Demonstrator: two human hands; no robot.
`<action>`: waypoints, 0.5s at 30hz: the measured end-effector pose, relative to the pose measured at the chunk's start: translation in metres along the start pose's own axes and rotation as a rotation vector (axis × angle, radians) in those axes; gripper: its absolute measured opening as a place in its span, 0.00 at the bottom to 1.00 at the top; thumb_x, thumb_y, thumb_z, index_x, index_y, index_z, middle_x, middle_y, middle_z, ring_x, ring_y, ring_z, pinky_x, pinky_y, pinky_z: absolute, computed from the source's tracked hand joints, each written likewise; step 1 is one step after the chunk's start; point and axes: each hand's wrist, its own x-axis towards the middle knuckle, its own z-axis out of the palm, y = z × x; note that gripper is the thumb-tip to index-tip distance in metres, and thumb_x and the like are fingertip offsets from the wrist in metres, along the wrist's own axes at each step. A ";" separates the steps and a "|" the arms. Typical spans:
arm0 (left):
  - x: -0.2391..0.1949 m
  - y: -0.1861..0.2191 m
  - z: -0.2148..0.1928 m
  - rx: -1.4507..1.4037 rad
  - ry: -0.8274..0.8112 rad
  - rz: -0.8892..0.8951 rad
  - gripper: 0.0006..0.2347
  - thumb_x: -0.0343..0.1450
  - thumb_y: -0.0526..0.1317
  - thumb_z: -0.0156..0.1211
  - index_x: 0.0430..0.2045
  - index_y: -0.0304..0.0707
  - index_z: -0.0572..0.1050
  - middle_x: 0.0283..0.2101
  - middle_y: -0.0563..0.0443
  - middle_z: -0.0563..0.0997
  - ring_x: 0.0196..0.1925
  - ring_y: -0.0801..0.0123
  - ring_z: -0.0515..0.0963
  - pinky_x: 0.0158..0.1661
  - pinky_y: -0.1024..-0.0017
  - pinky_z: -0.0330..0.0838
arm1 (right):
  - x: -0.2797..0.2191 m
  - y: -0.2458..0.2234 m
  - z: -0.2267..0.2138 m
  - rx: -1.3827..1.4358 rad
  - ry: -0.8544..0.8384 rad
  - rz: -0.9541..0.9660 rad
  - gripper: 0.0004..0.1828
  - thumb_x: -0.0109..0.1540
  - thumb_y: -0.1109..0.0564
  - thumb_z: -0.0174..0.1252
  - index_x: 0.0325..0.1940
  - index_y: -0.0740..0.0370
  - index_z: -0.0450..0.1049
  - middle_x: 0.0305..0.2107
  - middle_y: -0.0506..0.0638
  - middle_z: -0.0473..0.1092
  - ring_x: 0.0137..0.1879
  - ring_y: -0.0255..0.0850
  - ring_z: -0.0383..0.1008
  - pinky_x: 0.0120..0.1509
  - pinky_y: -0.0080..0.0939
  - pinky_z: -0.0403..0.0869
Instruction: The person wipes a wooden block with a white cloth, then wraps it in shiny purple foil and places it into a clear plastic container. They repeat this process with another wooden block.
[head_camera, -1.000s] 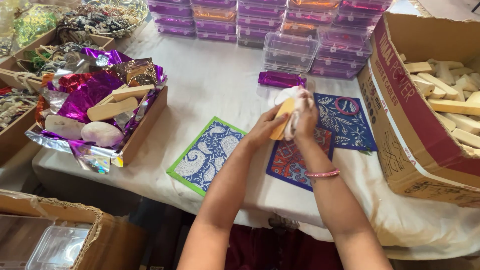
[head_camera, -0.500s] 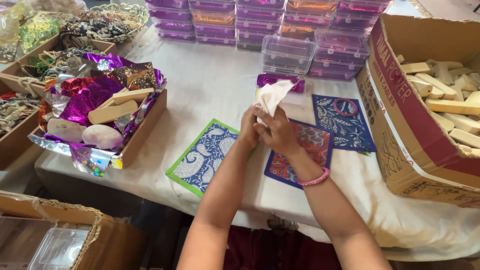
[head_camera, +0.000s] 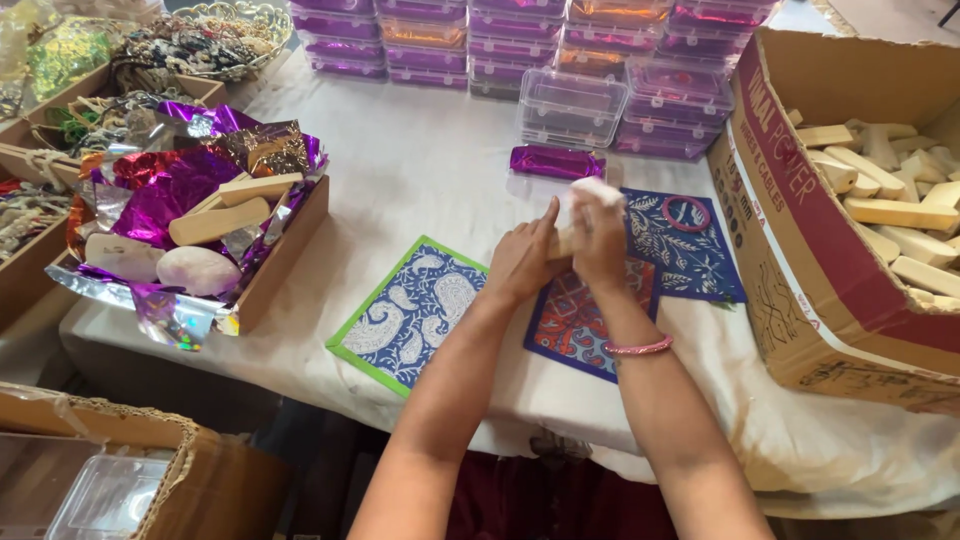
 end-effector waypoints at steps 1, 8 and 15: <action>0.000 -0.002 -0.003 -0.002 0.002 -0.002 0.35 0.63 0.46 0.71 0.65 0.32 0.64 0.52 0.39 0.80 0.54 0.47 0.79 0.53 0.58 0.71 | -0.001 0.002 0.002 -0.001 -0.003 -0.001 0.14 0.72 0.52 0.50 0.57 0.59 0.74 0.48 0.60 0.74 0.46 0.52 0.82 0.50 0.48 0.79; 0.004 -0.003 -0.040 -0.114 -0.190 -0.298 0.42 0.53 0.48 0.80 0.64 0.44 0.65 0.50 0.41 0.82 0.53 0.50 0.81 0.53 0.57 0.72 | -0.006 0.031 0.006 -0.407 -0.314 -0.110 0.13 0.68 0.52 0.56 0.54 0.57 0.77 0.40 0.63 0.77 0.48 0.62 0.77 0.53 0.57 0.73; 0.013 -0.028 -0.011 -1.240 0.267 -0.376 0.26 0.69 0.42 0.69 0.60 0.38 0.66 0.49 0.43 0.81 0.49 0.61 0.82 0.47 0.65 0.80 | -0.013 -0.015 0.008 -0.115 -0.314 -0.130 0.21 0.72 0.47 0.50 0.65 0.59 0.70 0.52 0.63 0.75 0.58 0.59 0.76 0.62 0.53 0.73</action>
